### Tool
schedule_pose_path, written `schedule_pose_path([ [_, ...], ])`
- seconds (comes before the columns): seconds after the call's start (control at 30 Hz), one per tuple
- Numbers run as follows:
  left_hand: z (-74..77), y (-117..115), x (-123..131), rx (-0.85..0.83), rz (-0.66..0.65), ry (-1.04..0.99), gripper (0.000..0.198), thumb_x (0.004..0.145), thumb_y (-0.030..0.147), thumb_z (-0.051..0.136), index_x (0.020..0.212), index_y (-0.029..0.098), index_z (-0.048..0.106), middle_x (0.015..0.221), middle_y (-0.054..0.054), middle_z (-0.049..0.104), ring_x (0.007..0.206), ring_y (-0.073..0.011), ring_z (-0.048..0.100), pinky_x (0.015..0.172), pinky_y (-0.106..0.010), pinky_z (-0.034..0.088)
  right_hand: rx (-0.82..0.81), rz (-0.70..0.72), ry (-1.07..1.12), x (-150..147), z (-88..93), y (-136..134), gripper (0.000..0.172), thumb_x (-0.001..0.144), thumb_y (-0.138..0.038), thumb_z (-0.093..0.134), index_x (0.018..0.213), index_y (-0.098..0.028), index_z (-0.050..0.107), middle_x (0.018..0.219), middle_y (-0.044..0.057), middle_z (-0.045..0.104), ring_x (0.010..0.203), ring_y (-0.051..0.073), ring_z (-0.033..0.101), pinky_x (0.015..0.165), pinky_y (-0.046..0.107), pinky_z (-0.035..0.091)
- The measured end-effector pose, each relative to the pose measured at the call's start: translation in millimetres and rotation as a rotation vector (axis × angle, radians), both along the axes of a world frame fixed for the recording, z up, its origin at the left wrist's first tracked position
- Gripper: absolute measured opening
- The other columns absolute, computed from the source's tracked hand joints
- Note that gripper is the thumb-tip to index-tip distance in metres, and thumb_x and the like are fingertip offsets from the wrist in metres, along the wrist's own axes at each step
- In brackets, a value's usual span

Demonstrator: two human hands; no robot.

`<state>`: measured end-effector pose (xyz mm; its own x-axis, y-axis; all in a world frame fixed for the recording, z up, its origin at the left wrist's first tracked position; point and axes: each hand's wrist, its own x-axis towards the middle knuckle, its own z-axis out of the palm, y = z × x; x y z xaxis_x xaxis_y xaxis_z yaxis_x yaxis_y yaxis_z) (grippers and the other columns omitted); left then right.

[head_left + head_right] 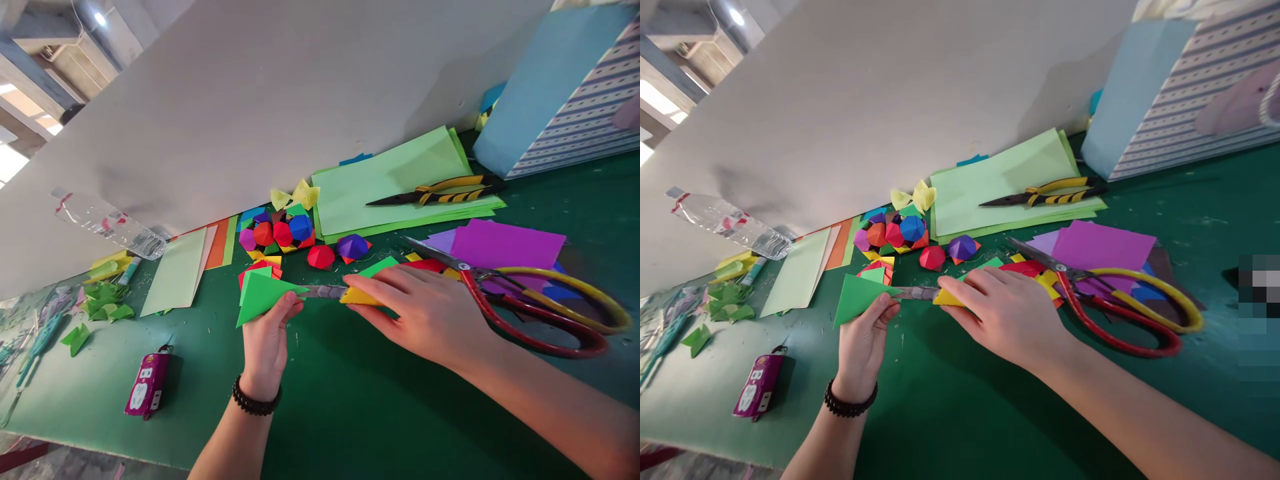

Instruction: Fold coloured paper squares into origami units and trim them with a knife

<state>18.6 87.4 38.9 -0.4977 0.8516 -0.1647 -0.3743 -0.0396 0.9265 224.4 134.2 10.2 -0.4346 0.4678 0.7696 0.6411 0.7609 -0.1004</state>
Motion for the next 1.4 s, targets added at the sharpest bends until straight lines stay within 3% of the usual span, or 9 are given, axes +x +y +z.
schedule_pose_path([
  [0.17,-0.3,1.6,-2.1,0.036,-0.047,-0.052,0.030,0.061,0.033,0.088,0.075,0.013,0.071,0.070,-0.003,0.072,0.062,-0.0165,0.071,0.059,-0.026,0.059,-0.008,-0.007,0.001,-1.0,0.5,-2.0,0.020,0.092,-0.028,0.060,0.105,-0.017,0.069,0.076,0.002,0.067,0.065,0.015,0.063,0.054,0.027,0.039],
  [0.33,-2.8,0.2,3.0,0.003,-0.088,-0.041,0.030,0.062,0.032,0.088,0.078,0.013,0.071,0.074,-0.004,0.074,0.065,-0.0173,0.072,0.060,-0.026,0.060,-0.032,-0.011,-0.012,-4.0,-0.9,-5.1,0.023,0.093,-0.030,0.058,0.108,-0.017,0.069,0.076,0.002,0.067,0.063,0.015,0.062,0.054,0.027,0.038],
  [0.73,3.1,1.2,-1.5,0.021,-0.019,0.027,0.029,0.062,0.032,0.087,0.078,0.013,0.072,0.073,-0.003,0.073,0.063,-0.0156,0.071,0.060,-0.024,0.059,0.008,-0.024,0.015,1.5,1.2,1.1,0.019,0.093,-0.027,0.058,0.105,-0.016,0.069,0.075,0.003,0.067,0.064,0.014,0.062,0.054,0.027,0.038],
  [1.17,2.3,-2.5,-0.8,0.037,-0.091,0.054,0.027,0.066,0.028,0.085,0.084,0.014,0.070,0.076,-0.002,0.072,0.061,-0.0148,0.069,0.059,-0.026,0.059,-0.024,0.037,0.003,0.2,4.2,-1.1,0.025,0.093,-0.026,0.055,0.112,-0.014,0.066,0.078,0.004,0.067,0.069,0.015,0.062,0.055,0.026,0.041],
  [1.3,3.9,-1.7,-4.5,0.029,-0.110,0.010,0.025,0.066,0.030,0.084,0.079,0.014,0.069,0.077,-0.003,0.072,0.065,-0.0177,0.071,0.060,-0.028,0.060,-0.007,0.039,0.008,0.9,4.4,0.0,0.024,0.093,-0.026,0.055,0.110,-0.015,0.067,0.077,0.003,0.067,0.067,0.014,0.062,0.055,0.026,0.041],
  [1.4,5.2,-2.3,-3.4,-0.006,-0.166,0.027,0.027,0.066,0.029,0.083,0.086,0.013,0.071,0.083,-0.006,0.074,0.072,-0.0201,0.072,0.061,-0.028,0.060,-0.003,0.049,-0.002,1.0,4.2,-0.6,0.024,0.093,-0.026,0.056,0.110,-0.015,0.068,0.078,0.004,0.067,0.066,0.014,0.062,0.055,0.026,0.042],
])
